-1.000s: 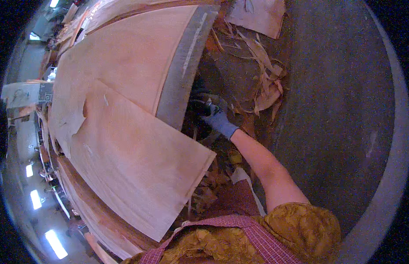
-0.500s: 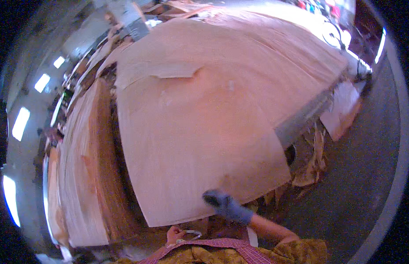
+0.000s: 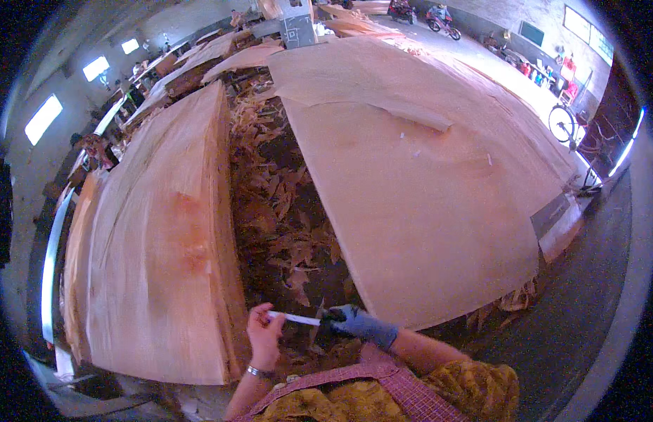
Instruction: The person cuts large sheets of wood veneer on a metal table using a hand tool, peels off strips, and stacks the cut pieces onto a pile.
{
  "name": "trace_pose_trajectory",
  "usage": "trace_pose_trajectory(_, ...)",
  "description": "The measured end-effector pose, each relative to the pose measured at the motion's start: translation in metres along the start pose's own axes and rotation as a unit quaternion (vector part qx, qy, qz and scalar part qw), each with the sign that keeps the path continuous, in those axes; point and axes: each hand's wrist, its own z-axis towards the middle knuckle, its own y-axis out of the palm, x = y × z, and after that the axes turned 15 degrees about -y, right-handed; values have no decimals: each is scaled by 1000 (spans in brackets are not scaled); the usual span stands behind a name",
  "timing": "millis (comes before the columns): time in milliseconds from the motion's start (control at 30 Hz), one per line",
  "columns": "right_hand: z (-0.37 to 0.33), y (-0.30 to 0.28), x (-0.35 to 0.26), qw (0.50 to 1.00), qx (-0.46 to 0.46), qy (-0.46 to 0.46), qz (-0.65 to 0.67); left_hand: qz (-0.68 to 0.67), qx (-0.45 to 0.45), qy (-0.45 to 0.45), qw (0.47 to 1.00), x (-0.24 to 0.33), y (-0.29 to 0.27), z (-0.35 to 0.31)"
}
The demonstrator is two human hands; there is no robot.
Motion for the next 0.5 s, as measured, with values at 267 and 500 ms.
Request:
trace_pose_trajectory(267, 68, -66, 8, 974, 77, 55, -206, 37, 211, 196, 957, 132, -213, 212)
trace_pose_trajectory(500, 239, -98, -12, 907, 211, -124, -343, 237, -64, 243, 938, 261, -164, 327)
